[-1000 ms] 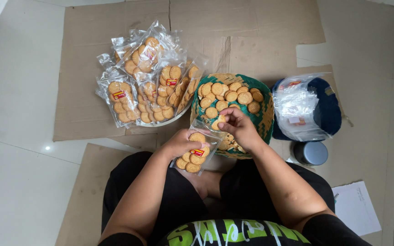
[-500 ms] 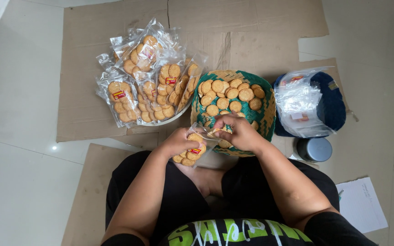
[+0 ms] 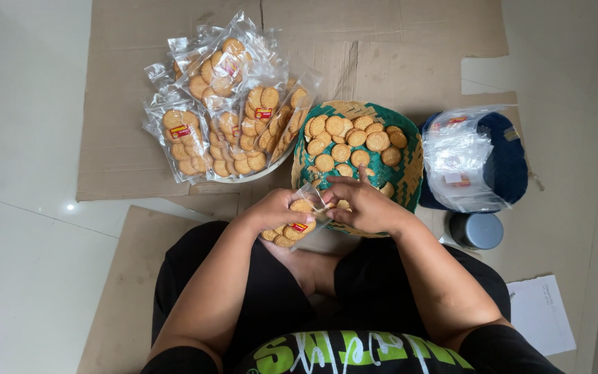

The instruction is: The person fills plastic bags with cookies from a woven basket by hand. They pick up cookies one by one and place them into the bag until it is full, then set the bag aside and reach for a new one.

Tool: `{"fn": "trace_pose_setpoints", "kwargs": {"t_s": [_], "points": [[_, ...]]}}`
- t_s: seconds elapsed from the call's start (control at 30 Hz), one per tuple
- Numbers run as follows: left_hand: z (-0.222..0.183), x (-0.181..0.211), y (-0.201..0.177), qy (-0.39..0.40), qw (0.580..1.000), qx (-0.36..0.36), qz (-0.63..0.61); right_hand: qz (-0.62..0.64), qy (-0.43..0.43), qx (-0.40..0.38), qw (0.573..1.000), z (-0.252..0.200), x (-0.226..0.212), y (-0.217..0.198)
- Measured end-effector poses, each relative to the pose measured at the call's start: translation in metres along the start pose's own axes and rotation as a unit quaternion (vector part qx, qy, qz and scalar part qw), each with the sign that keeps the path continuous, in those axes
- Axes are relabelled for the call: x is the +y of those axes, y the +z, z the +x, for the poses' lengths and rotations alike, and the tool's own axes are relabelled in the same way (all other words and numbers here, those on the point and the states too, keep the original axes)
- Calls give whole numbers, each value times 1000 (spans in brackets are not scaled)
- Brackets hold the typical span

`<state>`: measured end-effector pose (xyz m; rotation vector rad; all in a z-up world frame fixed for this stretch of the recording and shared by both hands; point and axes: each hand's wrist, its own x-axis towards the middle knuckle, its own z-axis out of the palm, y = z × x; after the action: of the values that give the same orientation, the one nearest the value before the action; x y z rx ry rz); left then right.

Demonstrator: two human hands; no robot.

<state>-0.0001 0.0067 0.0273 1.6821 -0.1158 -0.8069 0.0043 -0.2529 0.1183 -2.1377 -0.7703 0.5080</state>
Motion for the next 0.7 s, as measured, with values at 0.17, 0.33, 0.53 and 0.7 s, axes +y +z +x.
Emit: {"fn": "trace_pose_setpoints", "kwargs": {"t_s": [0.17,0.33,0.53,0.7], "points": [[-4,12,2,11,1000,-18,20,28,14,0,1000,1,-2,-1],[-6,20,6,15,999,-26,27,27,19,-6,999,2,-3,-11],[-5,18,7,17,997,-47,63,104,53,-54,992,5,45,9],[-13,30,3,-9,1000,-20,-22,227,52,47,971,5,50,5]]}}
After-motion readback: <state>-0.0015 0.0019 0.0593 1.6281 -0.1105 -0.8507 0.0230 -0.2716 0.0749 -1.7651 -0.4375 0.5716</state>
